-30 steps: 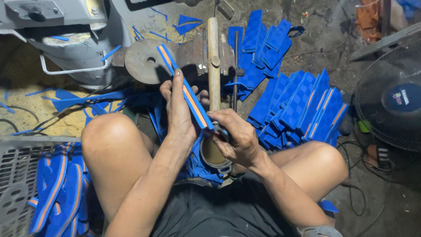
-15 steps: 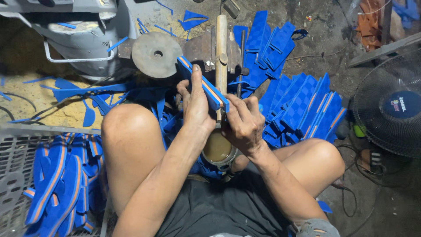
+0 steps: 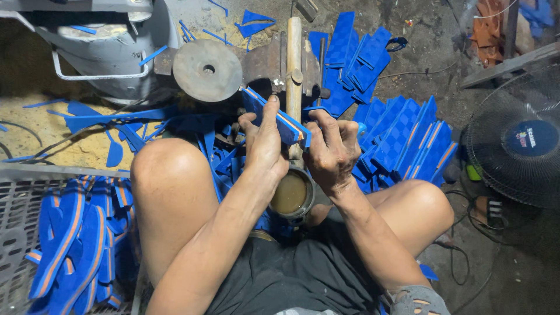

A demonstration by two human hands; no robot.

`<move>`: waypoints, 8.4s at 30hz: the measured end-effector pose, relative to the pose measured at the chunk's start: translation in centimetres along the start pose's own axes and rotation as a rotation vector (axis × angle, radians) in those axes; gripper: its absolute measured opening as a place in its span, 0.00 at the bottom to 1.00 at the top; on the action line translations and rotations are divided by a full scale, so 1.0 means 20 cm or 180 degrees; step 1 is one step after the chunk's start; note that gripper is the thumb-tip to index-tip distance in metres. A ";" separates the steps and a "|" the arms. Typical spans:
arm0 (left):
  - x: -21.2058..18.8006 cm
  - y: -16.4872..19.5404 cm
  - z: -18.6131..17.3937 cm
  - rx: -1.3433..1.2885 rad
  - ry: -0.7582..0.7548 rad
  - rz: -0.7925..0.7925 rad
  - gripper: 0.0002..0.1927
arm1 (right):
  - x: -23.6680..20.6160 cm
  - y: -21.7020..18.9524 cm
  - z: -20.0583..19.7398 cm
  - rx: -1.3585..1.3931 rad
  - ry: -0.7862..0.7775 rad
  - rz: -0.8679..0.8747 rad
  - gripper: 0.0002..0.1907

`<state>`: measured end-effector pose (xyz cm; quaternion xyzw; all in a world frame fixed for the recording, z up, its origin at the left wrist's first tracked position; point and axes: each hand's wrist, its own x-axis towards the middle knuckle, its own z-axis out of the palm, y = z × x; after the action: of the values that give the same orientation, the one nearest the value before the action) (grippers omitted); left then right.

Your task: The person sits on the floor and uses a handheld blade to trim excess blue rubber from the edges of flip-flop soles. They repeatedly press the soles against a vertical metal guide and scrape along the edges to remove protruding material.

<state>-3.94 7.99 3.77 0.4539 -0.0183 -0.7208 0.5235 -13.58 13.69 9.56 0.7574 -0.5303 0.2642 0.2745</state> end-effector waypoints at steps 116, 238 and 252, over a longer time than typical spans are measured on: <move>-0.06 0.06 -0.25 0.3109 -0.1139 -0.0097 0.29 | -0.40 0.32 0.43 0.3753 -0.2118 0.3246 0.15; -0.08 -0.07 -0.10 0.1431 -0.0570 0.1527 0.17 | -0.30 0.04 0.01 0.1545 -0.1204 0.0401 0.27; -0.12 -0.08 -0.10 0.1644 -0.0479 0.1845 0.18 | -0.29 0.02 0.04 0.1419 -0.1141 0.0621 0.16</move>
<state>-3.78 11.40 3.25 0.4926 -0.3646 -0.5461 0.5711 -15.59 16.91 4.99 0.7790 -0.5694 0.2614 -0.0232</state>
